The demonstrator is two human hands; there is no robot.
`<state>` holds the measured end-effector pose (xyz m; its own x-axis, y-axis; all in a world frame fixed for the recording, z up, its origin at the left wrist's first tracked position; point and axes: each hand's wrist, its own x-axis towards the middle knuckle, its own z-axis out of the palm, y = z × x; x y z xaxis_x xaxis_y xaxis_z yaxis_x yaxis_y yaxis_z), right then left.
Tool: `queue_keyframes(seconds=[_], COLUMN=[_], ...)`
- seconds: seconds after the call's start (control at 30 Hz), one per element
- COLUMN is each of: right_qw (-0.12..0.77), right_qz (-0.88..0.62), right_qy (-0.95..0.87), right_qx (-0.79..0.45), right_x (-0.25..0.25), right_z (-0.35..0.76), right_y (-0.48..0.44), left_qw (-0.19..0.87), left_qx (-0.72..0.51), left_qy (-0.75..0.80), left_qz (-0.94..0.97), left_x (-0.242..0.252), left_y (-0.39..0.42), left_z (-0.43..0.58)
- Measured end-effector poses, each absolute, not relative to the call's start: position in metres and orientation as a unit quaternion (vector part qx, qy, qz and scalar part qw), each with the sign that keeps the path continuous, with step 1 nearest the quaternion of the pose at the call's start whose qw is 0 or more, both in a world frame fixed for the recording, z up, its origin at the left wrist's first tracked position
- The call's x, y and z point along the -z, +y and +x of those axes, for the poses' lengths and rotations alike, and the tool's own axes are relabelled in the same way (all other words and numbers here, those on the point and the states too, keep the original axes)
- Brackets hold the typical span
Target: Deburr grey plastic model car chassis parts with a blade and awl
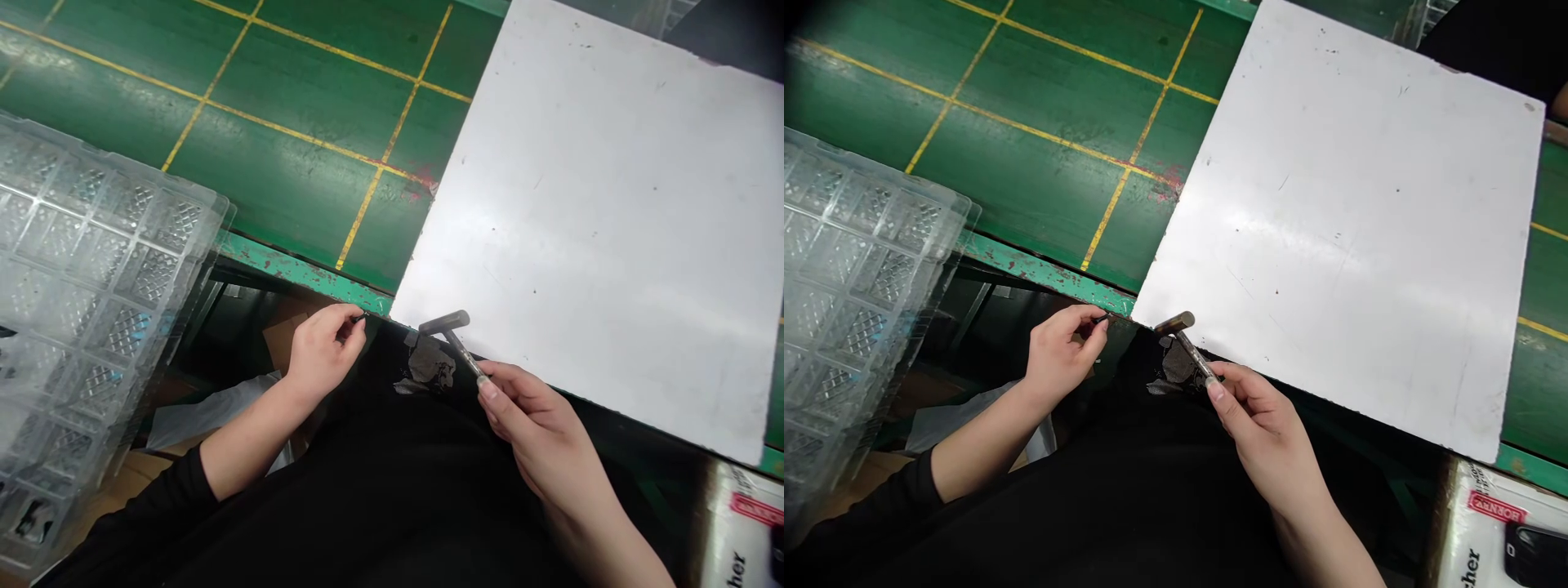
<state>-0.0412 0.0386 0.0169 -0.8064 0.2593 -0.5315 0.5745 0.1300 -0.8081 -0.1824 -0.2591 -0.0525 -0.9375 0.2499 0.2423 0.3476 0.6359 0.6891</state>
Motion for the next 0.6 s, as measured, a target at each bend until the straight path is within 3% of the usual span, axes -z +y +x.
queue_keyframes(seconds=[0.33,0.6], right_qw=[0.091,0.059], right_qz=[0.19,0.05], right_qy=[0.863,0.898], right_qx=[0.459,0.433], right_x=[-0.036,-0.013], right_z=[-0.077,-0.108], right_y=[0.017,-0.007], left_qw=[0.045,0.038], left_qx=[0.388,0.374], left_qy=[-0.91,-0.916], left_qz=[-0.138,-0.144], left_x=[0.051,0.052], left_y=[-0.259,-0.257], left_z=[-0.181,-0.181])
